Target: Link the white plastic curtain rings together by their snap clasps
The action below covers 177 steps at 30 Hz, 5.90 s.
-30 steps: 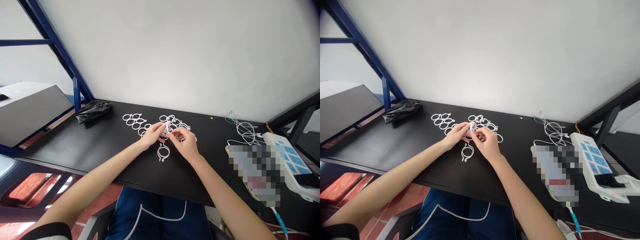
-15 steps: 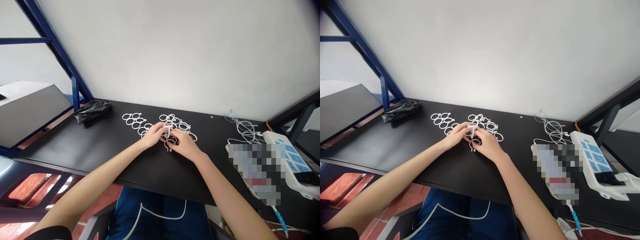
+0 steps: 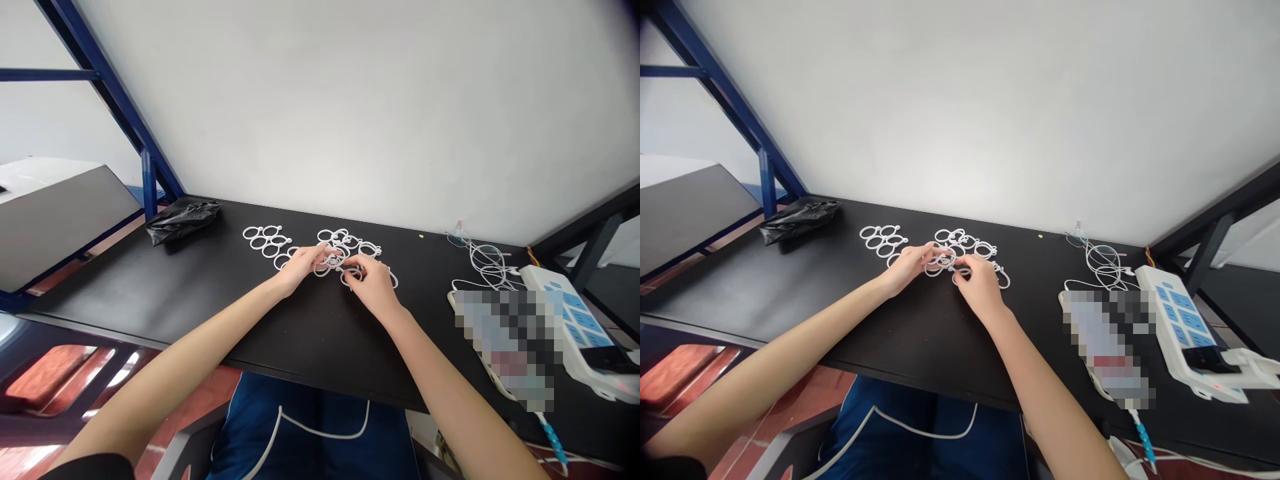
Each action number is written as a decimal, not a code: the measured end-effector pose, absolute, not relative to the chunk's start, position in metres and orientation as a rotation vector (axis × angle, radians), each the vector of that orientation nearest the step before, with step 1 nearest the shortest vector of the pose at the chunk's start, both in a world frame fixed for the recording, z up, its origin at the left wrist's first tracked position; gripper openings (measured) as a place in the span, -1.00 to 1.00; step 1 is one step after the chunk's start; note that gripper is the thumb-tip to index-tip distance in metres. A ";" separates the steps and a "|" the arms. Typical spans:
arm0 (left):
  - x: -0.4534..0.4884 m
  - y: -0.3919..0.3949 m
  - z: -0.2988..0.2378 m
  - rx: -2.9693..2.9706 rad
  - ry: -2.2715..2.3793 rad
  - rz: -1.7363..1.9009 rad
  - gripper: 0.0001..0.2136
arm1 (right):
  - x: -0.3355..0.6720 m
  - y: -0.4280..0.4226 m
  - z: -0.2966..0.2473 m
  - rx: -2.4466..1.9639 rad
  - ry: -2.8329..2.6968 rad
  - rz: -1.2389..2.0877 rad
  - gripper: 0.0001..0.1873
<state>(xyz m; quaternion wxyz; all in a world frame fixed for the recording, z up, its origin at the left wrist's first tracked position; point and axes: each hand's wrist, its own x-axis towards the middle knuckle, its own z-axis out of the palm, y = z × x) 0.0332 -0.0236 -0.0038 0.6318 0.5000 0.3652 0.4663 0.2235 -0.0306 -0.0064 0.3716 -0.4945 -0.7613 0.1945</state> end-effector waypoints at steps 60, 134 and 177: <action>0.027 -0.024 0.005 1.013 0.469 0.821 -0.68 | 0.223 -0.023 0.013 -1.006 -0.877 1.399 -0.69; 0.052 -0.039 -0.008 1.901 0.911 1.180 -0.92 | 0.217 -0.045 -0.006 -1.104 -1.479 0.590 -0.83; 0.034 -0.036 -0.004 2.615 1.030 1.198 -0.76 | 0.193 -0.063 -0.010 -0.856 -1.793 0.371 -0.95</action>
